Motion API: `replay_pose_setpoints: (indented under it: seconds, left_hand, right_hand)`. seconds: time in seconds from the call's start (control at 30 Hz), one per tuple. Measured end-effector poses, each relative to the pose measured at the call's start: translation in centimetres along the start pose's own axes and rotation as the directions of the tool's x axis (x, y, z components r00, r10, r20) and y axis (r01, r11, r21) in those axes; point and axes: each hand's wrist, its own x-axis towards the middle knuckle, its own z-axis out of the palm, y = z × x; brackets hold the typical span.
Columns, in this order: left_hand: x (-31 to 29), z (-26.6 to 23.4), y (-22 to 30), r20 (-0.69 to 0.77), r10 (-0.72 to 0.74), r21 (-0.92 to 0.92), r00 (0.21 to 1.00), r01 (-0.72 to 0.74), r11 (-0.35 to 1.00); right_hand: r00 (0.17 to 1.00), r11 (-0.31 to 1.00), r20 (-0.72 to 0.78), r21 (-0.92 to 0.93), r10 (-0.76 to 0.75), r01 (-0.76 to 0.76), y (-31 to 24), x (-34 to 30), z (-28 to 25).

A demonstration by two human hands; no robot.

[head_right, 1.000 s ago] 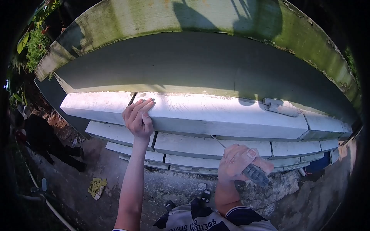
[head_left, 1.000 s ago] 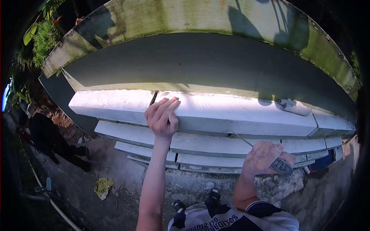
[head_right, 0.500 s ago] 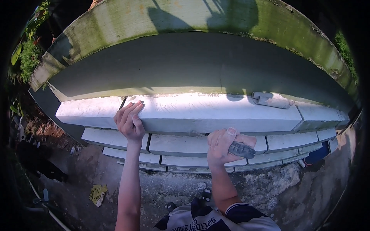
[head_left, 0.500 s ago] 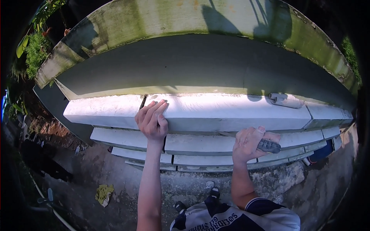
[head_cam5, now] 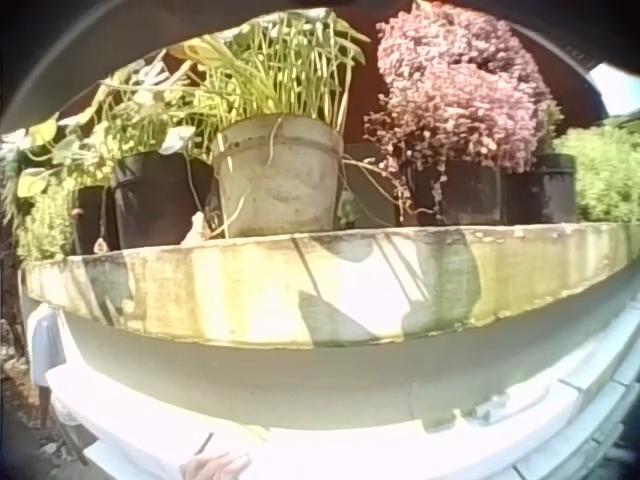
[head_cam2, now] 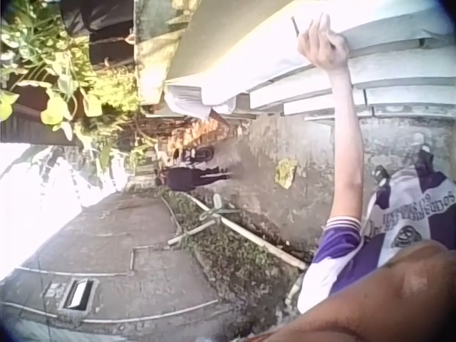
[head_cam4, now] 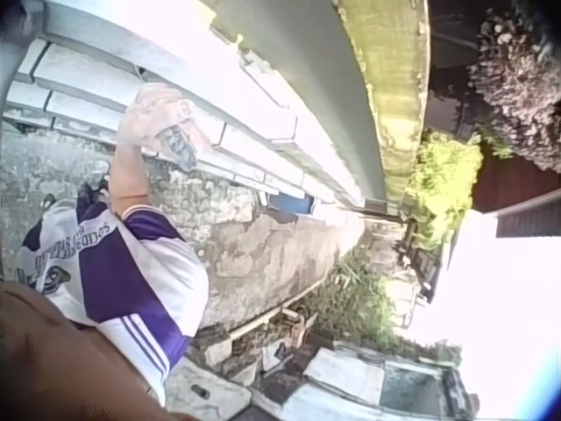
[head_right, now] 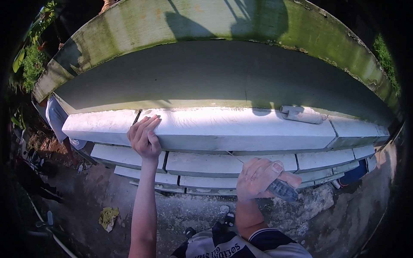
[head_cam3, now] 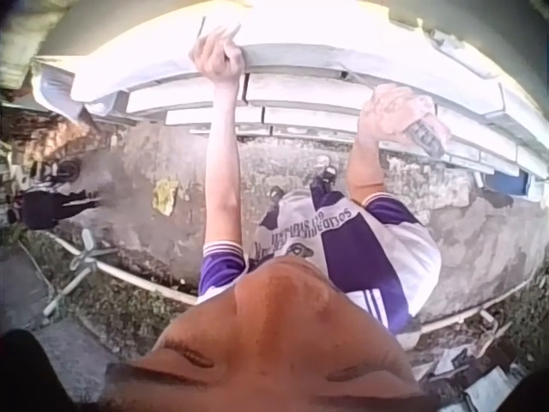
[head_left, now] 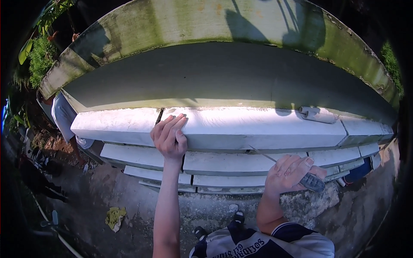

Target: Scraping and cleaning the gaps and surfaces of a decorative concrete wall using a scraper and a utility knife.

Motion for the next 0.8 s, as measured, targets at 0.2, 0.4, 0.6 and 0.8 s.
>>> replay_pose_setpoints:
  seconds: [0.2,0.4,0.6,0.8]
  left_hand:
    - [0.3,0.2,-0.2,-0.010,0.001,-0.004,1.000,-0.001,1.000]
    - [0.4,0.3,0.4,-0.014,0.003,-0.016,1.000,-0.003,1.000]
    - [0.2,0.1,0.2,-0.010,0.007,-0.023,1.000,-0.007,1.000]
    - [0.1,0.3,-0.2,-0.020,0.002,-0.010,1.000,-0.002,1.000]
  right_hand:
    - [0.998,0.997,0.063,-0.080,0.024,-0.019,0.0,-0.5,0.2]
    - [0.992,0.992,0.110,-0.115,0.054,-0.041,2.1,-1.2,-0.1]
    - [0.991,0.995,0.120,0.066,0.064,-0.072,0.8,-1.6,-1.0]
    - [0.993,0.999,0.111,-0.003,0.045,-0.045,0.0,-2.3,-1.7]
